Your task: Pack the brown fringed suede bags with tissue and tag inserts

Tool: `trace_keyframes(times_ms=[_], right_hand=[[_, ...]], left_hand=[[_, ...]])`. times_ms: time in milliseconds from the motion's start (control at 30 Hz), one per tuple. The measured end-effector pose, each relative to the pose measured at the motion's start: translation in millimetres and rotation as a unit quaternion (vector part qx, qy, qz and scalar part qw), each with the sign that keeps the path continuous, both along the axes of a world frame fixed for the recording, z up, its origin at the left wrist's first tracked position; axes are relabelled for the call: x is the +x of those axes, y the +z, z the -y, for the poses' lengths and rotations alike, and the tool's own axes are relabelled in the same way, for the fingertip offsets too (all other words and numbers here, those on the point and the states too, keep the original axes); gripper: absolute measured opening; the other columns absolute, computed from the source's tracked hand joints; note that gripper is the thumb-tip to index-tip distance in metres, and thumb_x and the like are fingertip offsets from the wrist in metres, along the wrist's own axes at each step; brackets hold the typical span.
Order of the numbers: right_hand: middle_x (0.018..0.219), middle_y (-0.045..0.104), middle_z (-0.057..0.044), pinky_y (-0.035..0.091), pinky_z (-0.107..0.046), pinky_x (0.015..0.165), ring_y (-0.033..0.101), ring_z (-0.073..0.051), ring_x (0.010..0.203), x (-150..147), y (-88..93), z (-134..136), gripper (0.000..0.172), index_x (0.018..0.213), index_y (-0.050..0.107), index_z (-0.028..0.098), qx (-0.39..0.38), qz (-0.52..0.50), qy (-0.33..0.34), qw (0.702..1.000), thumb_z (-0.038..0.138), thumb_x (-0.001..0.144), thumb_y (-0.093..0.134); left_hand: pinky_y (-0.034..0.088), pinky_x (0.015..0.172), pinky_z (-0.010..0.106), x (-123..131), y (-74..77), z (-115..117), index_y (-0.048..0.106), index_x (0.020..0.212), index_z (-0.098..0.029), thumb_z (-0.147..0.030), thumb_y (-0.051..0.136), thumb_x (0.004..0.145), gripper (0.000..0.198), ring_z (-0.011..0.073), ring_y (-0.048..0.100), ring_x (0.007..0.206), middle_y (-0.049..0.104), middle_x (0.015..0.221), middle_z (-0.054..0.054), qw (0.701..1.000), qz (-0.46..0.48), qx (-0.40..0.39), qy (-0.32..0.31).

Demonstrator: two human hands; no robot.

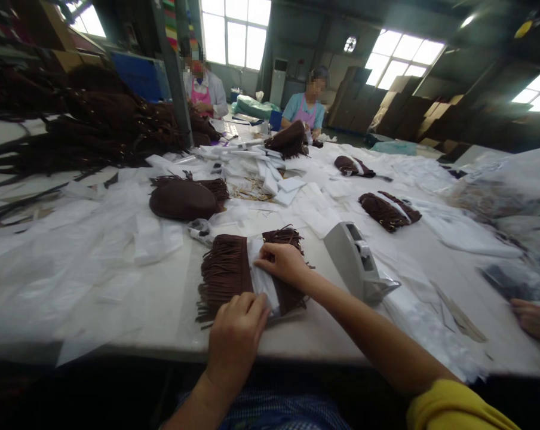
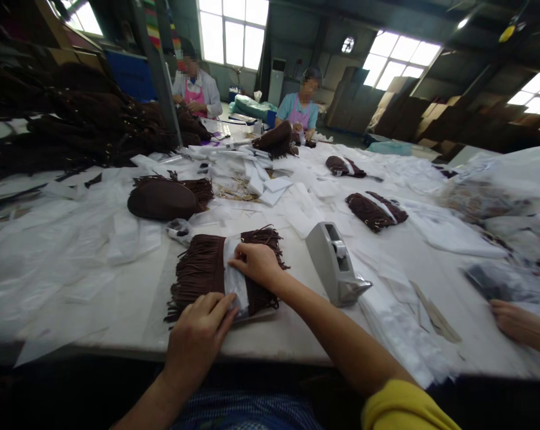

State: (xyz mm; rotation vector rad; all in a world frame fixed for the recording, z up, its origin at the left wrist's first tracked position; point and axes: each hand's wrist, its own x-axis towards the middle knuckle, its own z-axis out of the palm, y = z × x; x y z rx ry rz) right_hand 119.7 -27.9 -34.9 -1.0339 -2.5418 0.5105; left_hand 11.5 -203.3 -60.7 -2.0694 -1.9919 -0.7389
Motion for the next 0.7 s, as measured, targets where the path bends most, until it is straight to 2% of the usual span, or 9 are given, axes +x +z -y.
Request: trace_keyframes(times_ms=[100, 200, 300, 400, 467, 533, 600, 700], right_hand=[[0.073, 0.069, 0.001, 0.034, -0.023, 0.059, 0.061, -0.014, 0.065, -4.5, 2.4, -7.4, 0.023, 0.090, 0.066, 0.020, -0.017, 0.020, -0.015, 1.000, 0.039, 0.082, 0.076], [0.072, 0.069, -0.001, 0.036, -0.024, 0.059, 0.063, -0.016, 0.067, -13.4, 5.9, -15.6, 0.034, 0.099, 0.064, 0.019, -0.016, 0.052, -0.030, 0.998, 0.042, 0.079, 0.079], [0.076, 0.071, -0.004, 0.041, -0.026, 0.065, 0.067, -0.020, 0.076, -21.7, 12.4, -20.2, 0.038, 0.108, 0.064, 0.017, -0.006, 0.073, -0.042, 0.996, 0.042, 0.082, 0.076], [0.083, 0.075, -0.005, 0.046, -0.028, 0.072, 0.069, -0.021, 0.082, -12.2, 23.1, -18.4, 0.033, 0.120, 0.061, 0.019, 0.021, 0.028, -0.056, 0.998, 0.032, 0.090, 0.067], [0.092, 0.076, -0.004, 0.049, -0.028, 0.074, 0.070, -0.020, 0.082, 13.6, 31.4, -15.0, 0.033, 0.126, 0.059, 0.023, 0.050, -0.041, -0.076, 0.995, 0.029, 0.093, 0.062], [0.102, 0.075, -0.003, 0.052, -0.029, 0.075, 0.070, -0.018, 0.083, 55.5, 39.0, -11.5, 0.031, 0.124, 0.060, 0.026, 0.078, -0.109, -0.118, 0.984, 0.032, 0.094, 0.059], [0.110, 0.073, -0.005, 0.053, -0.031, 0.081, 0.070, -0.019, 0.090, 107.5, 44.3, -7.9, 0.028, 0.118, 0.064, 0.024, 0.112, -0.143, -0.188, 0.965, 0.037, 0.094, 0.058], [0.123, 0.069, -0.009, 0.048, -0.042, 0.098, 0.064, -0.026, 0.112, 182.1, 44.6, 0.6, 0.029, 0.105, 0.071, 0.021, 0.141, -0.123, -0.313, 0.931, 0.043, 0.089, 0.059]], left_hand=[[0.050, 0.089, 0.040, 1.3, 4.8, -2.7, 0.069, 0.113, -0.023, -0.022, 0.060, 0.093, 0.023, 0.0260, 0.062, 0.108, 0.068, 0.123, 0.007, 0.999, -0.045, 0.009, -0.002], [0.037, 0.111, 0.051, -0.7, 1.5, -10.0, 0.067, 0.122, -0.022, -0.016, 0.050, 0.096, 0.032, 0.0284, 0.051, 0.132, 0.060, 0.140, 0.008, 0.994, -0.101, 0.000, -0.050], [0.037, 0.113, 0.048, -4.9, -5.9, -17.0, 0.056, 0.137, -0.020, -0.011, 0.044, 0.094, 0.045, 0.0264, 0.049, 0.135, 0.056, 0.145, 0.010, 0.987, -0.127, -0.048, -0.080], [0.041, 0.110, 0.044, -7.8, -10.4, -19.3, 0.049, 0.144, -0.019, -0.011, 0.042, 0.093, 0.053, 0.0255, 0.049, 0.136, 0.051, 0.149, 0.011, 0.985, -0.129, -0.075, -0.086], [0.041, 0.110, 0.044, -8.4, -11.1, -19.1, 0.048, 0.145, -0.019, -0.012, 0.041, 0.092, 0.054, 0.0259, 0.048, 0.137, 0.050, 0.149, 0.011, 0.985, -0.124, -0.076, -0.090], [0.041, 0.109, 0.045, -8.3, -11.4, -18.8, 0.050, 0.144, -0.018, -0.012, 0.041, 0.091, 0.054, 0.0268, 0.049, 0.136, 0.050, 0.149, 0.012, 0.986, -0.118, -0.073, -0.092], [0.042, 0.108, 0.047, -8.7, -12.6, -19.3, 0.051, 0.143, -0.017, -0.013, 0.040, 0.091, 0.054, 0.0284, 0.050, 0.135, 0.051, 0.148, 0.013, 0.986, -0.114, -0.066, -0.097], [0.044, 0.105, 0.049, -10.5, -16.2, -21.6, 0.053, 0.141, -0.014, -0.015, 0.039, 0.090, 0.053, 0.0308, 0.053, 0.132, 0.052, 0.146, 0.015, 0.986, -0.111, -0.051, -0.111]])
